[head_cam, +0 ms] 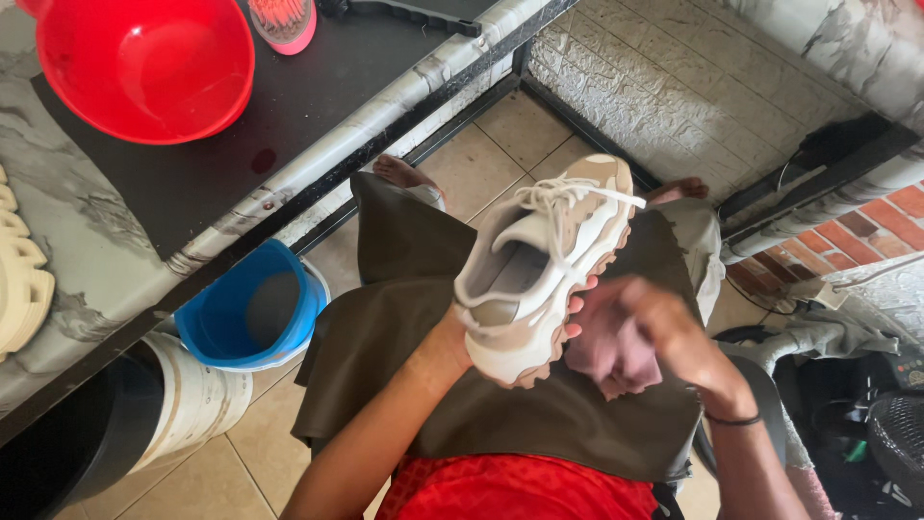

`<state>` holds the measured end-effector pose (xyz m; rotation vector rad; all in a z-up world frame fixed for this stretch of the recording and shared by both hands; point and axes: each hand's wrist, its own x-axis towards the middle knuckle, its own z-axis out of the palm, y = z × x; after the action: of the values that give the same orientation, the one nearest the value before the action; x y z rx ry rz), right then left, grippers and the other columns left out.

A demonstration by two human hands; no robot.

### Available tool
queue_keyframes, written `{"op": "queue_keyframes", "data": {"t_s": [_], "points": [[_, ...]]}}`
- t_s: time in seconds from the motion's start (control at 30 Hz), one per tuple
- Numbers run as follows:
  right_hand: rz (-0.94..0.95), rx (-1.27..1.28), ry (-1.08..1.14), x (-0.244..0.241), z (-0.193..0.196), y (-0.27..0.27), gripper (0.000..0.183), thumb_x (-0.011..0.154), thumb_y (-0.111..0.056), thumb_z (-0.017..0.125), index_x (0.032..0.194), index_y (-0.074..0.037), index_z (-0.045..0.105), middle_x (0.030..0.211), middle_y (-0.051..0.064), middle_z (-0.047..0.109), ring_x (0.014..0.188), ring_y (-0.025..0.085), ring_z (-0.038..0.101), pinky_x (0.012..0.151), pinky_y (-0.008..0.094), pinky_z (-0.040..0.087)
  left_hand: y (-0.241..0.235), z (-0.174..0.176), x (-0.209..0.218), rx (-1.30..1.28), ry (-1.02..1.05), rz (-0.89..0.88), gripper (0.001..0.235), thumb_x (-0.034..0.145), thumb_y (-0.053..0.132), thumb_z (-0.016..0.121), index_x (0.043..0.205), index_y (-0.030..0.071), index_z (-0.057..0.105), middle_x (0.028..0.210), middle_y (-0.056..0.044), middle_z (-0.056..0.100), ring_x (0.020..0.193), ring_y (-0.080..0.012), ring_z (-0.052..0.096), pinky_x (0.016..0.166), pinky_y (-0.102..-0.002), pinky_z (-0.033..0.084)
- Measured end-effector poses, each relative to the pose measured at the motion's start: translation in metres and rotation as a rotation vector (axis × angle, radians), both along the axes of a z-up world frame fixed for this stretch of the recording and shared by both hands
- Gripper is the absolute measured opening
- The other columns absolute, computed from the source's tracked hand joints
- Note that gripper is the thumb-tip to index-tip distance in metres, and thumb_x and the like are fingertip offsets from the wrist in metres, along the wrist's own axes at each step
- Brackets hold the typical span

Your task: The person cleans a beige sneaker by scrubbing the sole with a brush and wiping it with a cloth. They then switch to a white sneaker with green accents, repeating the process of scrubbing the sole and wiping it down.

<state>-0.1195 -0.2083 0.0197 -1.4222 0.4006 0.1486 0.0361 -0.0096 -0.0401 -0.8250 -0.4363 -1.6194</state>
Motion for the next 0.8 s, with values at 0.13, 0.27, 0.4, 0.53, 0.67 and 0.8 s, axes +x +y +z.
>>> {"op": "queue_keyframes", "data": {"t_s": [0.13,0.27,0.4,0.53,0.67,0.8], "points": [[0.691,-0.509,0.195,-0.002,0.030,0.018,0.067,0.089,-0.050,0.066,0.140,-0.006,0.069,0.137,0.028,0.063,0.109,0.041,0.079,0.082,0.049,0.068,0.030,0.025,-0.004,0.626,-0.061,0.090,0.105,0.091,0.066,0.079,0.155,-0.009,0.041,0.154,-0.048,0.039,0.137,-0.0713,0.032,0.106,-0.089,0.010],[0.856,-0.851,0.185,-0.003,-0.006,0.016,0.080,0.083,-0.054,0.088,0.147,-0.012,0.062,0.156,0.025,0.054,0.141,0.054,0.054,0.113,0.069,0.047,0.036,0.001,-0.032,0.803,-0.040,0.316,0.108,0.098,0.083,0.059,0.154,-0.010,0.048,0.131,-0.056,0.052,0.110,-0.0779,0.057,0.088,-0.091,0.041],[0.846,-0.850,0.211,-0.006,0.004,0.015,0.060,0.087,-0.053,0.081,0.132,-0.013,0.075,0.148,0.012,0.068,0.133,0.044,0.065,0.107,0.065,0.053,0.044,0.045,-0.036,1.314,-0.262,0.615,0.102,0.089,0.077,0.067,0.159,0.004,0.051,0.151,-0.027,0.060,0.137,-0.0398,0.061,0.120,-0.055,0.043],[0.837,-0.863,0.318,-0.005,0.037,0.019,0.036,0.088,-0.058,0.080,0.103,-0.026,0.087,0.106,-0.002,0.084,0.096,0.021,0.084,0.090,0.038,0.065,0.042,0.063,-0.032,1.425,-0.426,0.816,0.091,0.093,0.074,0.059,0.159,0.012,0.054,0.151,-0.019,0.063,0.135,-0.0311,0.063,0.118,-0.045,0.048],[0.030,-0.880,-0.484,-0.016,-0.025,-0.012,0.022,0.086,-0.028,0.089,0.100,-0.013,0.081,0.095,0.004,0.074,0.074,0.020,0.077,0.071,0.030,0.064,0.039,0.062,-0.036,1.428,-0.572,0.949,0.095,0.094,0.080,0.050,0.162,0.013,0.049,0.150,-0.020,0.064,0.133,-0.0311,0.065,0.114,-0.044,0.053],[-0.270,-1.076,-0.852,-0.027,0.017,0.036,0.031,0.092,-0.017,0.085,0.108,-0.006,0.062,0.104,0.012,0.070,0.099,0.028,0.066,0.094,0.041,0.052,0.039,0.034,-0.038,1.367,-0.672,1.300,0.075,0.103,0.053,0.045,0.165,0.012,0.037,0.166,-0.012,0.048,0.151,-0.0215,0.047,0.129,-0.040,0.037]]}}
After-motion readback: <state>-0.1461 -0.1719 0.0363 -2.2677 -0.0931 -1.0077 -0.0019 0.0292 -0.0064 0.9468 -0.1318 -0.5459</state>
